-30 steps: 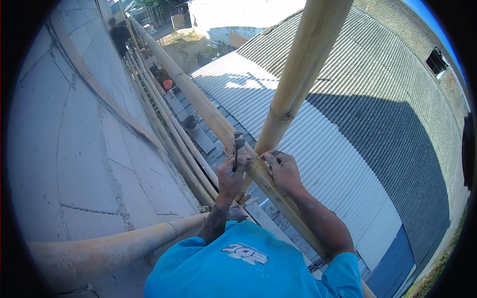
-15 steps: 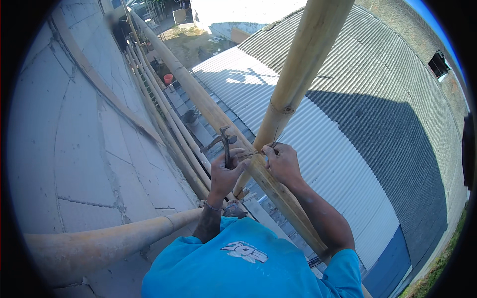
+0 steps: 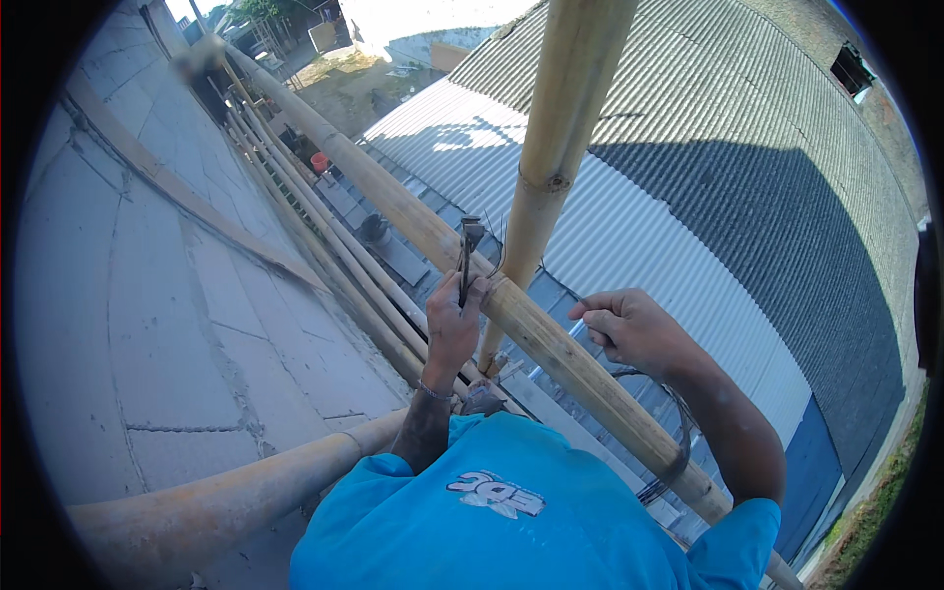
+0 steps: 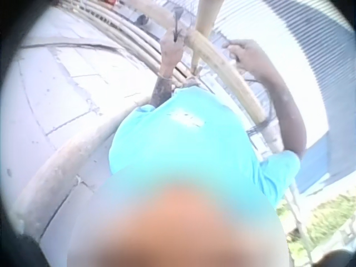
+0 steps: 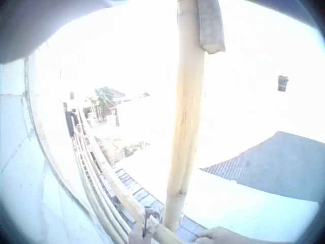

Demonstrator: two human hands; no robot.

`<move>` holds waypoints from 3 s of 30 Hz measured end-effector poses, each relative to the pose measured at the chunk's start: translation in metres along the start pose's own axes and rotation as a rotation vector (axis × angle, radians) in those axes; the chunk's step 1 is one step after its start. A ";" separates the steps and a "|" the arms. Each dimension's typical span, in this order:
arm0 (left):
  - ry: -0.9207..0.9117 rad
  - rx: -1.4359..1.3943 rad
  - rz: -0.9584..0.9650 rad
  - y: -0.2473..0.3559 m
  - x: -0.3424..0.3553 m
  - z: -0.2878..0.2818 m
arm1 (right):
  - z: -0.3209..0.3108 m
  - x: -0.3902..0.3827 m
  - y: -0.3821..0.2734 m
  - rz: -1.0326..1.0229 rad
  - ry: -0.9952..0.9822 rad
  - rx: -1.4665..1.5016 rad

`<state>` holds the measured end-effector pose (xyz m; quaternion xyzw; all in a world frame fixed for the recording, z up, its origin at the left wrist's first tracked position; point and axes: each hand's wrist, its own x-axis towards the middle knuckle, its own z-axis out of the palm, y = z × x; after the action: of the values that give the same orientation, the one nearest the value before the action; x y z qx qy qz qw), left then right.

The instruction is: Using wire and pliers to secure bamboo poles for a scaffolding structure at height.

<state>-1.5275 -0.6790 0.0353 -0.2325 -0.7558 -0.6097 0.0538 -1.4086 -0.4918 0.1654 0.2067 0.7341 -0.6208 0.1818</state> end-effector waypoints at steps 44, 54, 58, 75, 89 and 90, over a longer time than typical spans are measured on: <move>0.008 -0.057 -0.364 0.014 -0.017 -0.010 | 0.063 0.094 0.017 -0.524 0.330 -0.170; -0.054 0.186 -0.310 0.028 0.003 -0.021 | 0.071 0.095 0.009 -0.519 0.304 0.038; -0.139 0.078 -0.330 0.032 0.007 -0.024 | 0.067 0.101 0.011 -0.638 0.429 -0.191; 0.125 -0.607 -0.666 -0.009 -0.029 -0.025 | 0.057 0.100 0.022 -0.525 0.331 -0.047; 0.279 -0.663 -0.678 -0.006 -0.027 -0.007 | 0.068 0.117 0.026 -0.538 0.363 0.499; 0.275 -0.682 -0.678 -0.007 -0.024 -0.009 | 0.067 0.115 0.027 -0.536 0.359 0.498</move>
<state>-1.5115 -0.6957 0.0227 0.1047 -0.5324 -0.8303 -0.1274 -1.4914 -0.5450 0.0712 0.1509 0.6093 -0.7590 -0.1731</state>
